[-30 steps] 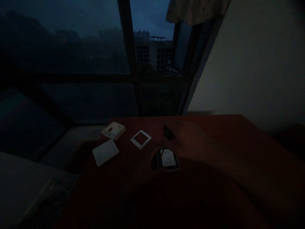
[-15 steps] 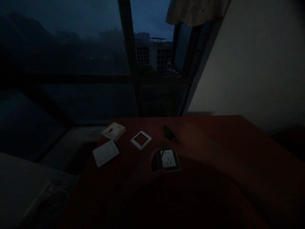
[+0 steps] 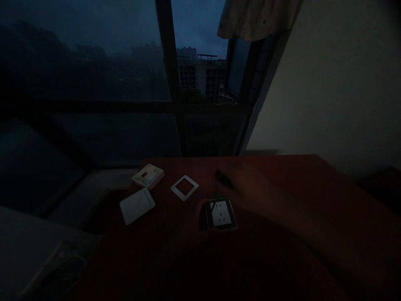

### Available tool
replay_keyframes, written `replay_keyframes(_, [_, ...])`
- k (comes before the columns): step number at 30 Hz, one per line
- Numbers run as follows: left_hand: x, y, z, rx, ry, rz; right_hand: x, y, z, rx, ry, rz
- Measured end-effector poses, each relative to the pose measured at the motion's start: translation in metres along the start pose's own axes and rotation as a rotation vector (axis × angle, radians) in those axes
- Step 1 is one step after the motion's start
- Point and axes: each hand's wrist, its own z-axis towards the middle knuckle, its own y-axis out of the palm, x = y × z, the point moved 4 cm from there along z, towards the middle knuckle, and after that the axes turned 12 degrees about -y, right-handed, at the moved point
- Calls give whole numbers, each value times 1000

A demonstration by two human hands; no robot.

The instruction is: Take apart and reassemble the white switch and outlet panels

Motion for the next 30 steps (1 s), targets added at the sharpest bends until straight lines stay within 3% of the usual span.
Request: replay_keyframes(30, [4, 0, 0, 30, -17, 3, -7, -6, -2, -31, -57, -7])
